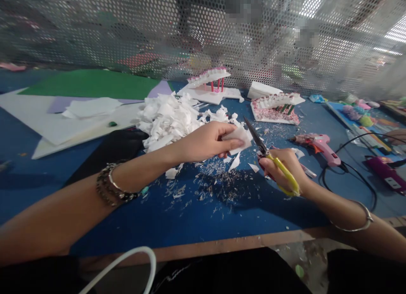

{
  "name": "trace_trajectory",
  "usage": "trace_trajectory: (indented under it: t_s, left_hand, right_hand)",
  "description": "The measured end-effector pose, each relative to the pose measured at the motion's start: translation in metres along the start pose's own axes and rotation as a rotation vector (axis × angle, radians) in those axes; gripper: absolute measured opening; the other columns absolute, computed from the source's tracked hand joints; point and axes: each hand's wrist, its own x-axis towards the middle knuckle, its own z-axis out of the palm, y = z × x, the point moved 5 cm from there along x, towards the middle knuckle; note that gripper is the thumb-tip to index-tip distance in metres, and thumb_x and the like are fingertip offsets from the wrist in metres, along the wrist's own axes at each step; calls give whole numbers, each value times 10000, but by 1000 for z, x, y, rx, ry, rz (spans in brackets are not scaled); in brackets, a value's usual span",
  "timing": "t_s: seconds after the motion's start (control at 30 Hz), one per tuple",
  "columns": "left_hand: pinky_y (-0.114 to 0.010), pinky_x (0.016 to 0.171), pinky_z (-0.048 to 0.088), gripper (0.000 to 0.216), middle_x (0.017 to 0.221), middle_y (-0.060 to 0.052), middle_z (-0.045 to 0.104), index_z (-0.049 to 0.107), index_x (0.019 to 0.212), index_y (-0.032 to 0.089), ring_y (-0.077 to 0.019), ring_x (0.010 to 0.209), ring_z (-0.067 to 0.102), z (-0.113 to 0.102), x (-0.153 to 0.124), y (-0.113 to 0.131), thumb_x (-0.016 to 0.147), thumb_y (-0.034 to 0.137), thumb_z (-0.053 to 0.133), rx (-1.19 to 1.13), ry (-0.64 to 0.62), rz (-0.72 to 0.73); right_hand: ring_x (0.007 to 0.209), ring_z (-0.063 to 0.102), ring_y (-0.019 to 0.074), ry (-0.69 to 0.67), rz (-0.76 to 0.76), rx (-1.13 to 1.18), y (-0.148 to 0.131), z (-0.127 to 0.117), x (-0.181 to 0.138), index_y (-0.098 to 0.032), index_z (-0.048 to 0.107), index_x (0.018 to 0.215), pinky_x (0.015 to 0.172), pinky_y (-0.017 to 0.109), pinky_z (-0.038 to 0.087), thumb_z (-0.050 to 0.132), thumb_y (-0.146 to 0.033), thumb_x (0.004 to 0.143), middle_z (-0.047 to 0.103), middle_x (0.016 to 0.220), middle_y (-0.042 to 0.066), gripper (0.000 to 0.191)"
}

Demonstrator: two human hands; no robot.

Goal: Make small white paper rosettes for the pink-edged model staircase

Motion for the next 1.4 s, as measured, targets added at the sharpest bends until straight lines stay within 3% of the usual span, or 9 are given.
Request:
trace_trajectory:
  t_s: [0.23,0.4,0.53,0.67,0.8,0.97,1.13,1.23,1.4]
  left_hand:
    - [-182,441,264,277,528,41,416,454,608,155,-62,472,396,-1,-1,2,799,351,495,214,-94,5]
    - [-180,436,257,298,511,42,433,446,588,147,-57,467,419,-27,-3,6,779,360,529,340,68,28]
    - [-162,500,363,174,672,-4,579,554,778,102,-50,540,521,-51,-6,7,804,267,503,164,281,20]
    - [-250,602,469,130,987,-90,593,522,865,90,-68,591,569,-65,-6,-1,788,187,482,-115,432,16]
    - [-237,574,445,109,928,-60,572,471,867,116,-42,577,503,-78,-8,-5,759,126,481,-302,523,27]
    - [-166,501,310,186,796,21,485,452,982,153,6,522,376,-91,-11,-3,803,202,461,-567,516,59]
    - [-173,460,246,301,717,12,479,461,983,137,-14,484,283,-90,-8,-9,849,394,381,-734,475,-8]
    - [-177,438,237,371,667,5,488,475,944,127,-25,456,290,-88,-5,-13,824,463,375,-819,462,-17]
    - [-186,411,245,409,636,-4,512,493,918,141,-39,415,324,-77,3,-21,818,505,336,-879,449,-49]
  right_hand:
    - [425,381,65,-35,44,92,3,-1,2,-162,454,527,434,214,258,341,-499,856,430,460,-26,484]
    - [466,400,67,-40,112,68,9,-5,6,-157,465,608,460,210,258,386,-485,843,463,511,-27,410]
    - [475,396,75,-61,166,-7,13,-11,18,-169,457,679,467,220,247,391,-494,834,476,536,-25,366]
    - [475,374,83,-123,56,-362,5,-17,49,-177,464,647,481,238,232,469,-437,789,490,550,-10,296]
    - [499,393,98,-149,-75,-626,-6,-19,99,-175,535,691,502,254,237,458,-430,783,519,598,14,281]
    - [728,537,185,-213,-78,-817,-7,-4,174,-145,605,863,581,277,344,490,-451,776,603,815,81,338]
    - [908,554,233,-258,-41,-865,10,27,230,-111,581,997,732,358,446,546,-403,787,592,993,109,361]
    - [939,555,178,-298,-14,-892,26,44,244,-139,508,1106,788,383,473,495,-328,848,544,1094,77,320]
    - [943,555,172,-333,-24,-877,38,54,240,-145,499,1119,791,382,477,495,-313,850,536,1110,71,317]
